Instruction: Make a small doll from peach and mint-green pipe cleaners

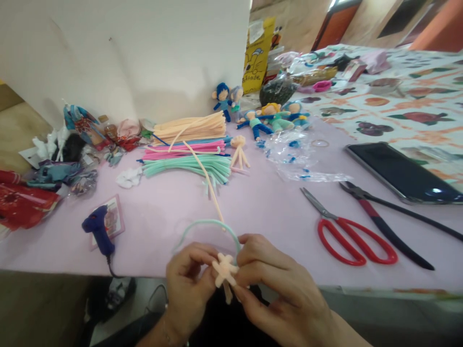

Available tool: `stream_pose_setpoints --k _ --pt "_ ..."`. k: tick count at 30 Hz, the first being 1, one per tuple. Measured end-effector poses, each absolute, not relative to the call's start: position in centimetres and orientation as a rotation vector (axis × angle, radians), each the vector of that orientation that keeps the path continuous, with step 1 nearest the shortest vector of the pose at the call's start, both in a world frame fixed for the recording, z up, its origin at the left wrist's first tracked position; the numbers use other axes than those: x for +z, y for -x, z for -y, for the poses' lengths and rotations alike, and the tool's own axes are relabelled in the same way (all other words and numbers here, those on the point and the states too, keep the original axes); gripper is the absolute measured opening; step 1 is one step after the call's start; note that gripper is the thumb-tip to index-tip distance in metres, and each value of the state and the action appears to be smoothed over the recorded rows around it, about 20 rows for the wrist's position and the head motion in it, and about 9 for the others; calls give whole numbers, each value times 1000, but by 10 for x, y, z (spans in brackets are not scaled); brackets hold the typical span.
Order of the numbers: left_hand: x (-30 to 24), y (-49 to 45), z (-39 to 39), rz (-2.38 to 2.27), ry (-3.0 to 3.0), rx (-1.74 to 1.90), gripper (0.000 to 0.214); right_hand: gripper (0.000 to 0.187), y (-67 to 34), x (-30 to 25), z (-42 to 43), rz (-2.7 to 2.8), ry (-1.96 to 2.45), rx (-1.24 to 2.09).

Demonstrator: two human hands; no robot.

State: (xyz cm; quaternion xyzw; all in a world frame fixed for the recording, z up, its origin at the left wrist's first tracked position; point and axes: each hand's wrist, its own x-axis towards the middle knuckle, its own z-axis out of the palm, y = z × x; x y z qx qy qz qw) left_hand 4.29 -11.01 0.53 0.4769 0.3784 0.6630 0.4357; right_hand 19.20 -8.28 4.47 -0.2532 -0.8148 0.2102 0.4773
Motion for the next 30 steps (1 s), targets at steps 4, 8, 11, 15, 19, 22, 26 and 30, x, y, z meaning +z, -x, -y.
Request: stream_pose_setpoints --k 4,8,11,15,19,22,26,30 --pt "5 -38 111 -938 -1377 1655 9 19 -197 47 81 2039 590 502" --pt "4 -31 115 -944 -1606 1668 11 16 -209 45 79 2057 537 521" --pt "2 -30 117 -954 -1687 1656 13 16 -214 46 79 2060 569 535" --pt "3 -32 117 -956 -1748 1661 14 16 -212 53 82 2095 651 508" --pt "5 -33 116 -940 -1793 1651 13 18 -211 59 83 2115 696 544" --pt "5 -32 116 -909 -1782 1630 12 18 -212 60 82 2082 693 574" --pt "5 -31 115 -826 -1718 1598 7 24 -213 62 78 2105 719 615" --pt "6 -30 114 -759 -1666 1506 7 22 -214 63 77 2168 687 781"
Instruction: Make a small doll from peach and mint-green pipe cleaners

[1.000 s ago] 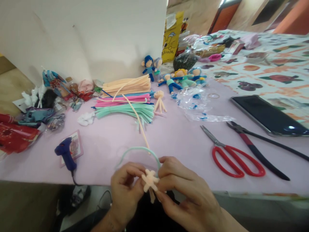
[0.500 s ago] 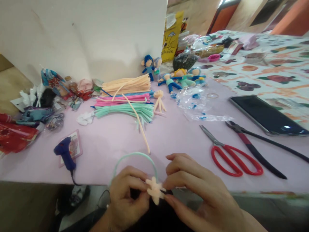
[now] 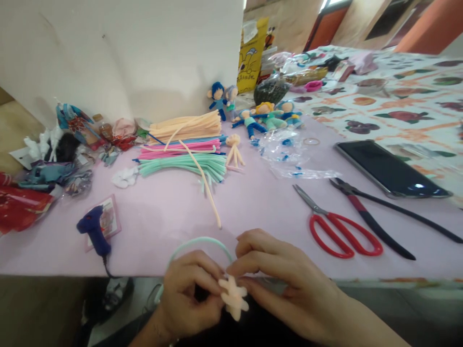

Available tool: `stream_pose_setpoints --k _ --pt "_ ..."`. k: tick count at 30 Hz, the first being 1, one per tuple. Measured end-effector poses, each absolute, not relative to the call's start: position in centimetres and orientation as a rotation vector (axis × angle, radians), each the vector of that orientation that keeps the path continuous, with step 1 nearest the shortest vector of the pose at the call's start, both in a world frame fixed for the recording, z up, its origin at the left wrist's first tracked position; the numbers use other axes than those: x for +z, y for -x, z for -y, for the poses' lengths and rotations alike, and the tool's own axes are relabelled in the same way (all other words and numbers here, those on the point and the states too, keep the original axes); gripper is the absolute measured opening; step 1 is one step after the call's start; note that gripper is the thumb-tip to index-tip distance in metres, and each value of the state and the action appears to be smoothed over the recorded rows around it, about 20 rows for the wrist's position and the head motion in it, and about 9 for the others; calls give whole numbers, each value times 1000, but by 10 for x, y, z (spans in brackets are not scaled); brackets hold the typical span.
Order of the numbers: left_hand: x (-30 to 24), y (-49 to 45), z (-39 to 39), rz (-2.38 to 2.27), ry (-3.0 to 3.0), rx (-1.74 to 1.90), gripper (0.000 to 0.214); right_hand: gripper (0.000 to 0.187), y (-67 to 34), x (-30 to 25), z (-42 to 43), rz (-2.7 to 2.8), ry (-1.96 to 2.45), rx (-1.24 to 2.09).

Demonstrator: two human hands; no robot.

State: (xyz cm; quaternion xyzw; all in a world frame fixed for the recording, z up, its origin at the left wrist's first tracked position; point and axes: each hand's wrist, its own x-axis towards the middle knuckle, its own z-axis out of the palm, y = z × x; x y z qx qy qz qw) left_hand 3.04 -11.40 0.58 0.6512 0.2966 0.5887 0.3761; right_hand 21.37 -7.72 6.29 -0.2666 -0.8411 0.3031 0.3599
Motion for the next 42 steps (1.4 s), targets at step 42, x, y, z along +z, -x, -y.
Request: stream_pose_setpoints --k 42 --pt "-8 -39 111 -800 -1152 1584 18 22 -203 57 83 2101 713 536"
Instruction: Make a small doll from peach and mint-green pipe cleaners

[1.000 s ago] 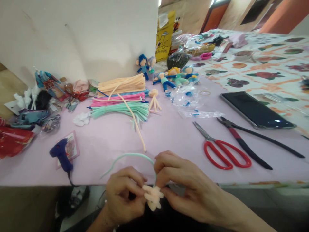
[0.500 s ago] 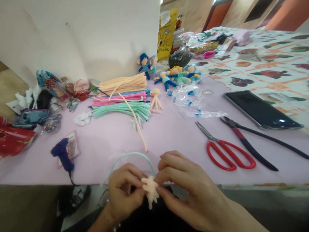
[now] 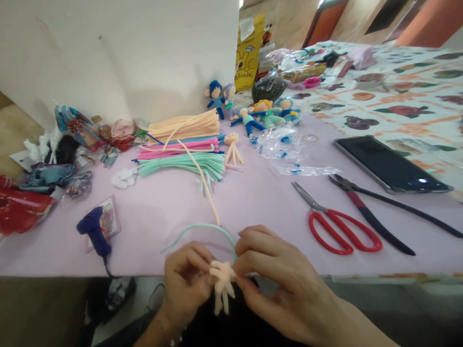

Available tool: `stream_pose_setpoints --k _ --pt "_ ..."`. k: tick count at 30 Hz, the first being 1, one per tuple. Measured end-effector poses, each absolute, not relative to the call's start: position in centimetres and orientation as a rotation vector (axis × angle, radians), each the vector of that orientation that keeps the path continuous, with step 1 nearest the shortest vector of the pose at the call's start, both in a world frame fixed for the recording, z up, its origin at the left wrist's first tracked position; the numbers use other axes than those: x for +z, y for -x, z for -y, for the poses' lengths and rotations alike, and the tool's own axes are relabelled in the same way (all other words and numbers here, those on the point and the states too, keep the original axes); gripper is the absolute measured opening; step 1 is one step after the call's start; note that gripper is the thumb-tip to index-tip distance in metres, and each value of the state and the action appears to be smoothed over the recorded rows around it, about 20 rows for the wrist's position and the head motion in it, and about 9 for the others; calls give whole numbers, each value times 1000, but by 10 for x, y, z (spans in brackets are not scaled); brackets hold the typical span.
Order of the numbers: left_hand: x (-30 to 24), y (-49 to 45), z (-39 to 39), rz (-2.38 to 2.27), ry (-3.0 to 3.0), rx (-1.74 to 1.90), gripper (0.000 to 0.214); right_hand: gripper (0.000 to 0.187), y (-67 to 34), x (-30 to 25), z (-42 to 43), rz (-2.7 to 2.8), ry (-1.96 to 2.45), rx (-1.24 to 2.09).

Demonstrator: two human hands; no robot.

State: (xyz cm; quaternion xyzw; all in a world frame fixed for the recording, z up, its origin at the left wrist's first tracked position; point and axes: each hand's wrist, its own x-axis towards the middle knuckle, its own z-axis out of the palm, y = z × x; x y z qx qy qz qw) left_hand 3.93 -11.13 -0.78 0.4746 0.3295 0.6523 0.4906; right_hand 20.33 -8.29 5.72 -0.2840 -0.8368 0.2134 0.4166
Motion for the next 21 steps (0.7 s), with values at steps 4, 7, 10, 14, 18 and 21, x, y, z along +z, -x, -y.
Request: stream_pose_setpoints --k 4,7,10,14,18,21 --pt "-9 -39 111 -830 -1118 1562 15 16 -203 58 85 2053 749 480" --pt "-10 -37 111 -857 -1080 1552 12 16 -202 58 87 2021 765 443" --pt "-11 -37 111 -847 -1075 1549 10 16 -200 56 89 2067 761 432" --pt "-8 -38 110 -845 -1078 1550 10 21 -197 52 90 2080 756 419" --pt "-5 -40 110 -862 -1066 1556 12 25 -196 51 91 2060 746 419" --pt "-5 -40 111 -872 -1052 1563 13 26 -196 52 91 2052 740 424"
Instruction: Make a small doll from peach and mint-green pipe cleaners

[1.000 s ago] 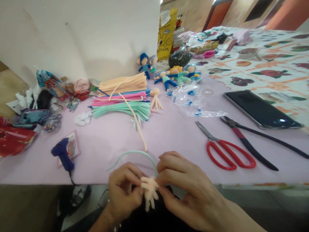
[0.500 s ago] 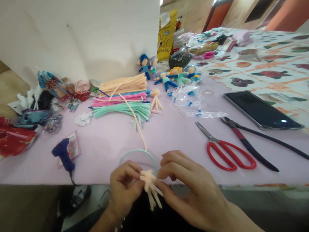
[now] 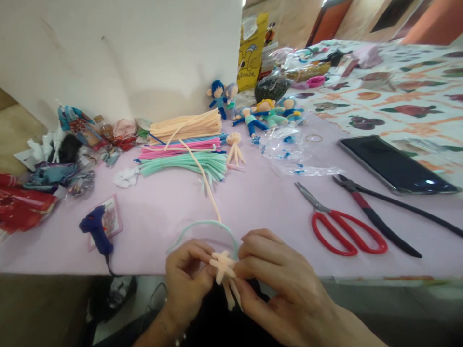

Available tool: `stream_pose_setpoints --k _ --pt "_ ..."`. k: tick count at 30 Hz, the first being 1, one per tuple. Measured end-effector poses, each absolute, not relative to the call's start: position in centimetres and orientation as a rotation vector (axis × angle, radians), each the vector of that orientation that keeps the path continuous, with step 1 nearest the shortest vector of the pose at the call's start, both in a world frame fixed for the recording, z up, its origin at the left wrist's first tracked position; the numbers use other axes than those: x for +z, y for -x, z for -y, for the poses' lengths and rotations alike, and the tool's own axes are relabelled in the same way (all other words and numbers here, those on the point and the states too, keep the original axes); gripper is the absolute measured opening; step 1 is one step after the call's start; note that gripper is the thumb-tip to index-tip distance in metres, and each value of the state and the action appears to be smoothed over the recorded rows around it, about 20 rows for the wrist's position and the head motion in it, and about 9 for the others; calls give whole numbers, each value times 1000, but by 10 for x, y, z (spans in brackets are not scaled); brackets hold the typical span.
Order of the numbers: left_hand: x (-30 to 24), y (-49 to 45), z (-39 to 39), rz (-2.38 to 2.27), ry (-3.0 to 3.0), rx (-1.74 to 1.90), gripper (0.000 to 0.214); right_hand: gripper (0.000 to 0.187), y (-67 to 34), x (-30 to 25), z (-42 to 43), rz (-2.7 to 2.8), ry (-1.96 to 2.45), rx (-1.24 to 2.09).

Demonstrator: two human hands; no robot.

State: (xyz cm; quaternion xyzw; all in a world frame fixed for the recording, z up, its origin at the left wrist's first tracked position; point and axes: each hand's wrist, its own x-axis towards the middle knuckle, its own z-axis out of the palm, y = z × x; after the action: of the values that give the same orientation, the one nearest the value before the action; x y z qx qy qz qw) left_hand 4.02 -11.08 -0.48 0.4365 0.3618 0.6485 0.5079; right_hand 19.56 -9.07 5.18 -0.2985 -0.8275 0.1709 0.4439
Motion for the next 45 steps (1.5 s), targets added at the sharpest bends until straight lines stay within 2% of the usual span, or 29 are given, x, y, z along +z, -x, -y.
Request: stream_pose_setpoints --k 17,26,31,36,40,45 --pt "2 -40 109 -822 -1062 1447 8 19 -198 48 83 2007 696 352" --pt "-5 -43 107 -932 -885 1540 15 22 -194 44 82 1983 734 368" --pt "6 -47 103 -994 -680 1424 16 20 -196 46 81 1969 774 479" --pt "21 -48 96 -991 -364 1332 29 17 -200 49 80 1955 820 528" --pt "22 -46 95 -959 -333 1271 31 16 -200 48 81 1984 804 454" --pt "21 -46 96 -968 -346 1277 32 16 -199 46 83 2003 772 550"
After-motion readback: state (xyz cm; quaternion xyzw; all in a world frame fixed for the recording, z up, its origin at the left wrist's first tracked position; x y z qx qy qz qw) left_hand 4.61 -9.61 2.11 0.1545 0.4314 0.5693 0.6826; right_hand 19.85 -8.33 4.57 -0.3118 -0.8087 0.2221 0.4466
